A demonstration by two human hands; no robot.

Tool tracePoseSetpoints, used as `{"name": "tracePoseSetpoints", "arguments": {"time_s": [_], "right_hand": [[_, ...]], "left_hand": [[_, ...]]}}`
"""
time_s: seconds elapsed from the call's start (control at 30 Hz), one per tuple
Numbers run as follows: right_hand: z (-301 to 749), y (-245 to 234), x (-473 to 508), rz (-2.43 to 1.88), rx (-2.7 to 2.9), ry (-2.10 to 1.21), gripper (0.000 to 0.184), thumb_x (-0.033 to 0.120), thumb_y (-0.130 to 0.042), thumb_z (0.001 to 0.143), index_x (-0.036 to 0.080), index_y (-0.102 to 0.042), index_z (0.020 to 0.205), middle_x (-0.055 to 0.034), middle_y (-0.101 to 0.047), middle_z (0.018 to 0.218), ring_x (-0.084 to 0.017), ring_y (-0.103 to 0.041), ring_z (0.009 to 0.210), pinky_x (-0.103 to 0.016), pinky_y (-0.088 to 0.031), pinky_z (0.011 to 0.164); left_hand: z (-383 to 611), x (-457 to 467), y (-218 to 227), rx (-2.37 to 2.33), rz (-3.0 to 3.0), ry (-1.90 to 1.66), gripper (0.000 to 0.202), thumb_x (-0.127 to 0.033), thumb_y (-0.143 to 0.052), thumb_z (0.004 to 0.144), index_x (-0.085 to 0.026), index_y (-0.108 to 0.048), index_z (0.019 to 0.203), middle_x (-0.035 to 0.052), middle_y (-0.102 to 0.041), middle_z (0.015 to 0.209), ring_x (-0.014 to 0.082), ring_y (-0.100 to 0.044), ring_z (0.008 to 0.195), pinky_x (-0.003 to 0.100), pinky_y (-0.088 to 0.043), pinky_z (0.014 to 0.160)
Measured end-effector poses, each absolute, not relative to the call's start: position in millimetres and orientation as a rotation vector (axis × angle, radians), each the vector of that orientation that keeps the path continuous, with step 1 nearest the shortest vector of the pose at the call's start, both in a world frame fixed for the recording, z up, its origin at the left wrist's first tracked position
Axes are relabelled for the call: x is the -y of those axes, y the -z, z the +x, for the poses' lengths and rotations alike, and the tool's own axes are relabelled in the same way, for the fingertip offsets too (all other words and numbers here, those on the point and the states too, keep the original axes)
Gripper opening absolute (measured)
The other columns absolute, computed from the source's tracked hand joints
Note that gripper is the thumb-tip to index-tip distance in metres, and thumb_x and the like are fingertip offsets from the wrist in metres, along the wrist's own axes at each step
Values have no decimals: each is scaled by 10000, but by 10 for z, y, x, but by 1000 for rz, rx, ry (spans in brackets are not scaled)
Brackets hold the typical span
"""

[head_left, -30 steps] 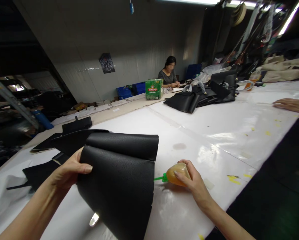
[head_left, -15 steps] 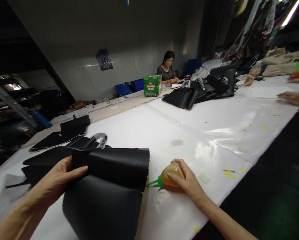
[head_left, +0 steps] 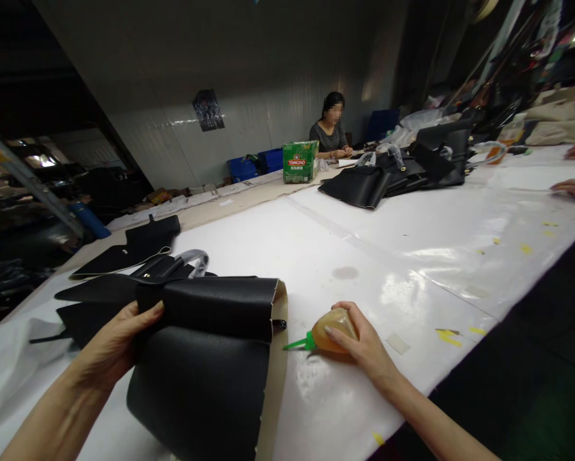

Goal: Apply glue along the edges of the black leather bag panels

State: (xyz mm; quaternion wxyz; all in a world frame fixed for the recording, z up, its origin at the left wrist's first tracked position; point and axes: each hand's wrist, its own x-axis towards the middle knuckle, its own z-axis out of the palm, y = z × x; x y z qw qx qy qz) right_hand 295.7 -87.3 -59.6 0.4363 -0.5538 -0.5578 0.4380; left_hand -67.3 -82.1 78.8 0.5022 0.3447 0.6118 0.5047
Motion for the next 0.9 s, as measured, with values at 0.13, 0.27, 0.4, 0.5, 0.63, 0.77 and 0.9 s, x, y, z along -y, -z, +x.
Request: {"name": "tracePoseSetpoints", "arguments": {"time_s": [0.13,0.27,0.4,0.5,0.63,0.77,0.9], "right_hand": [[2944,589,788,-1402,1372,-992,369,471,-597,803,259,-448,1065,1,-564,928,-209,-570,809,-339,-439,761],[2950,566,870,-1395,1415,-1075,355,472,-584,812,265,-438,1061,10,-567,895,-203,-568,776,-328,-439,726],[2943,529,948,-1346,1467,-1202,370,461,-596,800,267,-435,1071,22,-569,845,-197,-565,748,-313,-438,696],[2932,525,954,-1389,1450,-1125,387,464,-598,790,266,-436,1080,15,-572,875,-202,-567,767,-319,-438,715],[2913,531,1052,-1391,1502,-1171,409,486,-597,781,261,-435,1083,8,-580,884,-209,-573,767,-325,-440,717],[2886,511,1137,-1352,1515,-1270,403,484,-605,765,261,-451,1064,17,-585,827,-215,-575,765,-327,-438,724],[2869,504,1085,-1426,1395,-1138,420,502,-588,765,261,-434,1073,2,-582,890,-221,-580,796,-336,-440,741]], "left_hand": [[-732,843,-714,-1434,819,-1224,397,-289,-903,412,-201,-736,762,33,-747,670,177,-683,543,206,-548,511],[-816,891,-590,-1385,808,-1247,341,-276,-891,451,-219,-744,753,33,-756,694,184,-692,562,213,-559,544],[-848,945,-494,-1360,771,-1291,359,-263,-893,433,-234,-759,765,28,-759,696,190,-691,556,212,-558,520],[-845,989,-443,-1339,746,-1278,339,-256,-895,418,-217,-766,729,44,-758,681,209,-694,563,222,-560,518],[-850,1046,-376,-1323,722,-1297,347,-265,-897,415,-196,-771,731,66,-761,694,222,-706,607,221,-569,569],[-849,1081,-340,-1303,703,-1331,346,-256,-897,409,-218,-773,730,52,-763,695,234,-710,612,237,-580,570],[-836,1093,-345,-1292,703,-1340,328,-248,-889,437,-202,-771,739,62,-766,718,236,-716,643,227,-580,607]]}}
